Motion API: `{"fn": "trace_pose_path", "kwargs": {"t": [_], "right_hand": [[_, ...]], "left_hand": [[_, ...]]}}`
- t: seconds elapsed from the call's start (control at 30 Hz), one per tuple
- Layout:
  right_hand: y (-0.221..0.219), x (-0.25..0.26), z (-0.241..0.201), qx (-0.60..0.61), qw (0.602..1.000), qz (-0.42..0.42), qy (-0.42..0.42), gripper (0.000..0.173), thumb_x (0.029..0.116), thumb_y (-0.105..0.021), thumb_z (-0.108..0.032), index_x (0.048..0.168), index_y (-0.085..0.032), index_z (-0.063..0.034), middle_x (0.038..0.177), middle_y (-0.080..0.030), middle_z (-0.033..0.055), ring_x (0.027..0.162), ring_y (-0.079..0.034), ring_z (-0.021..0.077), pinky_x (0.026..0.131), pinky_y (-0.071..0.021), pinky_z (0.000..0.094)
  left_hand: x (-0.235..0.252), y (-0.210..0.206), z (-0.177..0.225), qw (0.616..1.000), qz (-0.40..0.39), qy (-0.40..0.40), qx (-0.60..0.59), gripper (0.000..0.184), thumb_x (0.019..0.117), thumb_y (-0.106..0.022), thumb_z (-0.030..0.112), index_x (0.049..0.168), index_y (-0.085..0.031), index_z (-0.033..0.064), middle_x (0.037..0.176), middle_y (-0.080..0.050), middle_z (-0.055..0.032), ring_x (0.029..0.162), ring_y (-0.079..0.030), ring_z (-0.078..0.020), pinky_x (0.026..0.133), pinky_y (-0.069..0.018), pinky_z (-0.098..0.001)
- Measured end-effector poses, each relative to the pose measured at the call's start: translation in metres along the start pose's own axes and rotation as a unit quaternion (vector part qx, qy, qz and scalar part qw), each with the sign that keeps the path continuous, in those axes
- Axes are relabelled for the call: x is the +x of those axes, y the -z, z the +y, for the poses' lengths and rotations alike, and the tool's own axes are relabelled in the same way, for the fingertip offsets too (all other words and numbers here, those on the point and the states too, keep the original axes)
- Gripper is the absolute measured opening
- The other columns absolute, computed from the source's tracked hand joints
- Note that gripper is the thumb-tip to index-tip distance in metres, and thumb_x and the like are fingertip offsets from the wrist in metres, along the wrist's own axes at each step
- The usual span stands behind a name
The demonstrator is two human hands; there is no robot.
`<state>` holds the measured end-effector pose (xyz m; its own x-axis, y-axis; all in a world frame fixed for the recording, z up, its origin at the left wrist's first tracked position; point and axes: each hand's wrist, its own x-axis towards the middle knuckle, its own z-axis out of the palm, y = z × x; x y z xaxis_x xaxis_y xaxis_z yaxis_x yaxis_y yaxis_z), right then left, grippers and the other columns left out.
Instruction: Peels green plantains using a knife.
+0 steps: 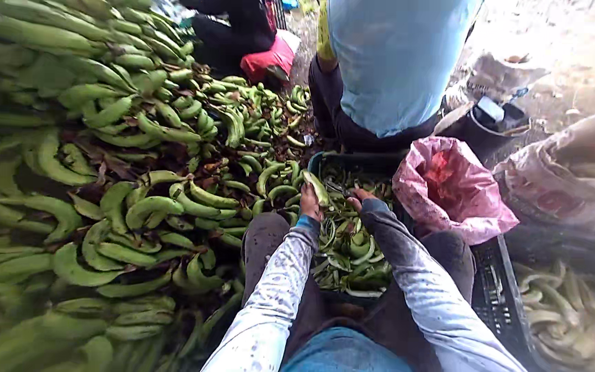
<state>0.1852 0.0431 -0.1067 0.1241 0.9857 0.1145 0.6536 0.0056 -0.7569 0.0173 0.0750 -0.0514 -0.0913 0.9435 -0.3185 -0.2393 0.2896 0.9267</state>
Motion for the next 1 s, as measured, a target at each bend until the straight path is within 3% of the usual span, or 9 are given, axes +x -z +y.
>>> {"fn": "trace_pose_path", "kwargs": {"t": [0.13, 0.23, 0.33, 0.47, 0.6, 0.77, 0.87, 0.93, 1.0], "right_hand": [[0.009, -0.017, -0.026, -0.022, 0.998, -0.044, 0.047, 0.048, 0.1031, -0.055, -0.042, 0.126, -0.069, -0.0024, 0.116, -0.071, 0.0263, 0.113, -0.067, 0.0454, 0.099, -0.048, 0.068], [0.027, -0.029, -0.06, -0.062, 0.992, -0.109, 0.023, 0.051, 0.1031, -0.055, -0.047, 0.132, -0.066, -0.0062, 0.122, -0.069, 0.0271, 0.116, -0.064, 0.0481, 0.1, -0.0462, 0.069], [0.031, -0.035, -0.075, -0.093, 0.991, -0.092, -0.003, 0.052, 0.1026, -0.056, -0.048, 0.136, -0.065, -0.0087, 0.124, -0.067, 0.0285, 0.119, -0.062, 0.0498, 0.102, -0.0448, 0.0686], [0.042, -0.017, -0.068, -0.122, 0.989, -0.053, -0.065, 0.054, 0.1029, -0.055, -0.051, 0.14, -0.062, -0.0121, 0.131, -0.063, 0.0292, 0.125, -0.057, 0.05, 0.105, -0.0412, 0.0683], [0.059, 0.003, -0.053, -0.125, 0.973, -0.005, -0.194, 0.057, 0.1039, -0.049, -0.056, 0.144, -0.059, -0.0163, 0.141, -0.059, 0.0238, 0.134, -0.052, 0.045, 0.111, -0.0366, 0.0649], [0.045, -0.019, -0.071, -0.068, 0.992, -0.039, -0.103, 0.056, 0.1038, -0.053, -0.05, 0.142, -0.059, -0.0096, 0.132, -0.064, 0.0278, 0.125, -0.059, 0.048, 0.105, -0.0434, 0.0677], [0.032, -0.043, -0.098, -0.084, 0.991, -0.088, -0.054, 0.056, 0.102, -0.057, -0.05, 0.143, -0.06, -0.0113, 0.131, -0.063, 0.0274, 0.125, -0.059, 0.0478, 0.104, -0.043, 0.067], [0.026, -0.05, -0.107, -0.104, 0.989, -0.092, -0.056, 0.055, 0.1013, -0.058, -0.05, 0.142, -0.06, -0.014, 0.128, -0.064, 0.0272, 0.122, -0.06, 0.0472, 0.102, -0.0436, 0.066], [0.025, -0.044, -0.104, -0.113, 0.987, -0.086, -0.068, 0.055, 0.1017, -0.057, -0.052, 0.143, -0.06, -0.0155, 0.13, -0.063, 0.0272, 0.123, -0.059, 0.0476, 0.103, -0.0427, 0.0666]], "left_hand": [[-0.001, -0.007, 0.009, 0.995, 0.055, -0.079, 0.018, 0.056, 0.1138, -0.024, 0.038, 0.159, -0.027, 0.0052, 0.154, -0.044, -0.0214, 0.137, -0.048, -0.0265, 0.113, -0.0397, -0.045], [0.009, -0.005, 0.012, 0.984, 0.121, -0.134, -0.002, 0.05, 0.1145, -0.026, 0.028, 0.156, -0.028, 0.0008, 0.149, -0.046, -0.0213, 0.131, -0.052, -0.0199, 0.111, -0.0419, -0.035], [0.007, -0.006, 0.018, 0.984, 0.14, -0.108, -0.018, 0.049, 0.1144, -0.027, 0.027, 0.155, -0.029, 0.0, 0.145, -0.049, -0.0228, 0.126, -0.055, -0.0214, 0.107, -0.0444, -0.0357], [-0.017, -0.004, 0.021, 0.997, -0.066, 0.018, 0.029, 0.045, 0.1132, -0.03, 0.034, 0.14, -0.048, 0.0026, 0.114, -0.061, -0.0139, 0.094, -0.06, -0.0185, 0.082, -0.0528, -0.0373], [-0.028, 0.008, 0.03, 0.926, -0.307, 0.061, 0.213, 0.047, 0.1133, -0.03, 0.032, 0.152, -0.042, 0.0069, 0.128, -0.062, -0.0183, 0.107, -0.063, -0.02, 0.095, -0.051, -0.0386], [-0.022, 0.0, 0.018, 0.993, -0.091, 0.038, -0.071, 0.044, 0.1122, -0.033, 0.038, 0.131, -0.055, 0.0049, 0.103, -0.065, -0.0078, 0.085, -0.062, -0.0127, 0.075, -0.0539, -0.0301], [-0.007, -0.002, 0.015, 0.977, 0.081, 0.045, -0.19, 0.05, 0.1116, -0.035, 0.041, 0.143, -0.045, 0.0031, 0.126, -0.058, -0.017, 0.107, -0.059, -0.0233, 0.091, -0.0515, -0.0434], [0.0, -0.001, 0.015, 0.965, 0.169, 0.068, -0.191, 0.053, 0.1106, -0.036, 0.043, 0.147, -0.04, 0.0052, 0.13, -0.056, -0.0198, 0.109, -0.059, -0.0277, 0.088, -0.0519, -0.049], [0.002, -0.001, 0.017, 0.968, 0.185, 0.07, -0.153, 0.051, 0.1107, -0.037, 0.038, 0.148, -0.04, 0.0036, 0.134, -0.054, -0.0222, 0.114, -0.056, -0.0301, 0.092, -0.0497, -0.0502]]}}
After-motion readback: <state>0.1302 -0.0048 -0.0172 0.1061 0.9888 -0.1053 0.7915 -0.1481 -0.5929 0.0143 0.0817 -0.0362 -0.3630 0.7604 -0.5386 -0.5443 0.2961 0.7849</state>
